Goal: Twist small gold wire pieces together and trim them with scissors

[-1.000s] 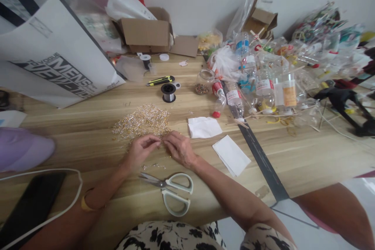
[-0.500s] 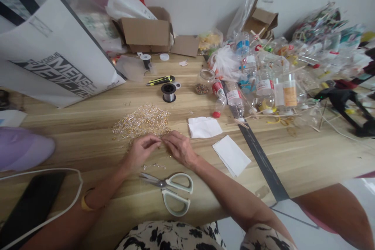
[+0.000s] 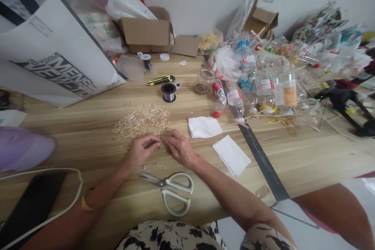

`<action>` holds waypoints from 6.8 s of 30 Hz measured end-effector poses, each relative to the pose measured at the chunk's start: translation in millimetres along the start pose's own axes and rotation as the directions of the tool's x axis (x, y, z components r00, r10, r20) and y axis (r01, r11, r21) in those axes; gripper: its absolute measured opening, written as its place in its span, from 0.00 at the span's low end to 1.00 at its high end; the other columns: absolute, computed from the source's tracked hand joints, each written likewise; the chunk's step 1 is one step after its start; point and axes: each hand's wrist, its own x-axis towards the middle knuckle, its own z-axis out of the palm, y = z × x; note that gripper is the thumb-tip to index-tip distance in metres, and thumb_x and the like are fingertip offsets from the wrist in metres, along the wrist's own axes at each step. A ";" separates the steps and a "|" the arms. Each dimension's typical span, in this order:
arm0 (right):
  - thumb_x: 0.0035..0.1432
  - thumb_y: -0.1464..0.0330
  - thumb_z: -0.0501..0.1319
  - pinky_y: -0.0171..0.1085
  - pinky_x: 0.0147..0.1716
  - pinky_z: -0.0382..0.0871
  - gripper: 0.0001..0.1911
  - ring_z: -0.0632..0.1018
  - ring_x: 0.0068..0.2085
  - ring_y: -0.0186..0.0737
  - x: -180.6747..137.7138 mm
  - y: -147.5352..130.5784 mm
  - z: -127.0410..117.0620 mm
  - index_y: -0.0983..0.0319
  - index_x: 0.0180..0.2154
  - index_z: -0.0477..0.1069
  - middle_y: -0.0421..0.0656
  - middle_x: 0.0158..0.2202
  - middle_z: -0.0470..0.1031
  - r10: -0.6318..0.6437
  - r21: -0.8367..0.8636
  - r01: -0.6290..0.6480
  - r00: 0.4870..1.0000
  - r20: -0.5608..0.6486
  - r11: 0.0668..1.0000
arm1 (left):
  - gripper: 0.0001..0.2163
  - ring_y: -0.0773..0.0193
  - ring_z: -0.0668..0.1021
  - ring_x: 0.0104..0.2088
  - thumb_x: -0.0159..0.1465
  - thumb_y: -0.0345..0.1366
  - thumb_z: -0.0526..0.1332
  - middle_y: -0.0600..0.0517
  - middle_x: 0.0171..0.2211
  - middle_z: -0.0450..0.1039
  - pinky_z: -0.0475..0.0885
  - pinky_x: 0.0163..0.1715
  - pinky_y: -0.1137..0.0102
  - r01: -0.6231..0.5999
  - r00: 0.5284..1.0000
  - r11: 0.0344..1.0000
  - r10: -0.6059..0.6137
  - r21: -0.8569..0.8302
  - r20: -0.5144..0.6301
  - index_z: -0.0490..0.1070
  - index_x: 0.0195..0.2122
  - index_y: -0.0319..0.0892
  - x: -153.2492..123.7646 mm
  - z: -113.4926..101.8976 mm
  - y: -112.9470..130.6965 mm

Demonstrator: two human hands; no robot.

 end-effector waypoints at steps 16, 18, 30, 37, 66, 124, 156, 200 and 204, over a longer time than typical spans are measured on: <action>0.65 0.68 0.54 0.38 0.37 0.71 0.08 0.75 0.36 0.38 1.0 1.3 0.9 0.62 0.38 0.71 0.46 0.34 0.75 0.016 -0.014 -0.016 1.000 -0.023 1.000 | 0.04 0.65 0.76 0.29 0.56 0.33 0.62 0.51 0.27 0.75 0.71 0.32 0.72 0.011 1.000 1.000 -0.011 -0.001 -0.007 0.74 0.29 0.39 0.1 0.3 0.0; 0.64 0.68 0.56 0.36 0.35 0.71 0.06 0.75 0.35 0.37 0.0 1.6 1.7 0.62 0.38 0.70 0.44 0.33 0.74 0.041 -0.019 -0.042 0.998 -0.040 0.999 | 0.04 0.65 0.76 0.29 0.56 0.33 0.62 0.51 0.27 0.75 0.71 0.32 0.72 0.021 1.000 1.000 -0.021 -0.015 -0.010 0.74 0.29 0.39 0.4 0.2 -0.8; 0.63 0.67 0.56 0.30 0.24 0.69 0.08 0.73 0.26 0.31 -5.1 1.0 4.3 0.62 0.44 0.62 0.44 0.36 0.73 0.093 0.031 -0.093 0.996 0.009 0.995 | 0.04 0.65 0.76 0.28 0.54 0.34 0.63 0.51 0.27 0.76 0.70 0.31 0.73 0.056 0.997 0.998 -0.057 -0.018 -0.050 0.75 0.28 0.39 3.0 -1.2 -2.5; 0.65 0.71 0.51 0.34 0.33 0.71 0.06 0.75 0.34 0.36 -1.2 0.2 1.1 0.62 0.42 0.65 0.45 0.35 0.73 0.011 -0.023 -0.011 1.000 -0.003 1.000 | 0.05 0.66 0.75 0.27 0.56 0.34 0.63 0.52 0.25 0.75 0.70 0.30 0.73 0.066 0.998 0.997 -0.067 -0.044 -0.020 0.75 0.29 0.38 2.8 -1.8 -8.4; 0.65 0.68 0.54 0.37 0.37 0.68 0.08 0.74 0.35 0.38 1.3 4.6 0.8 0.62 0.39 0.71 0.46 0.34 0.73 0.031 0.064 -0.033 0.999 0.029 0.997 | 0.05 0.66 0.75 0.29 0.54 0.34 0.63 0.52 0.27 0.74 0.70 0.31 0.72 0.075 0.997 0.989 -0.077 -0.126 -0.013 0.74 0.32 0.39 2.8 0.1 -6.0; 0.60 0.62 0.56 0.30 0.25 0.58 0.13 0.64 0.25 0.31 5.2 -3.4 -4.6 0.65 0.29 0.67 0.38 0.24 0.66 0.373 0.229 -0.390 0.921 0.113 0.892 | 0.06 0.59 0.73 0.37 0.60 0.38 0.62 0.49 0.31 0.73 0.68 0.40 0.66 -0.266 0.940 0.869 0.330 0.417 -0.089 0.72 0.31 0.41 -3.5 -2.4 10.6; 0.60 0.63 0.57 0.30 0.25 0.59 0.12 0.65 0.25 0.30 5.6 -2.4 -4.4 0.65 0.30 0.68 0.39 0.25 0.69 0.354 0.203 -0.368 0.930 0.104 0.908 | 0.08 0.61 0.72 0.34 0.65 0.31 0.56 0.49 0.29 0.73 0.67 0.37 0.66 -0.396 0.904 0.739 0.416 0.545 0.093 0.71 0.29 0.40 -3.5 -1.2 3.5; 0.62 0.69 0.57 0.38 0.39 0.72 0.08 0.74 0.43 0.40 1.5 -12.2 -8.3 0.60 0.43 0.69 0.48 0.43 0.71 -0.078 -0.033 0.079 0.997 0.020 0.996 | 0.08 0.62 0.72 0.32 0.64 0.36 0.54 0.51 0.28 0.69 0.67 0.36 0.69 -0.186 0.983 0.923 0.177 0.336 0.056 0.67 0.29 0.41 -8.2 -2.2 18.9; 0.64 0.68 0.55 0.37 0.38 0.71 0.07 0.75 0.38 0.39 2.2 -9.7 -6.0 0.62 0.40 0.70 0.47 0.36 0.73 -0.049 0.011 0.049 0.998 0.046 0.999 | 0.09 0.63 0.72 0.31 0.64 0.37 0.54 0.52 0.28 0.69 0.66 0.35 0.69 -0.190 0.982 0.927 0.182 0.325 0.053 0.67 0.29 0.41 -8.4 -2.0 16.2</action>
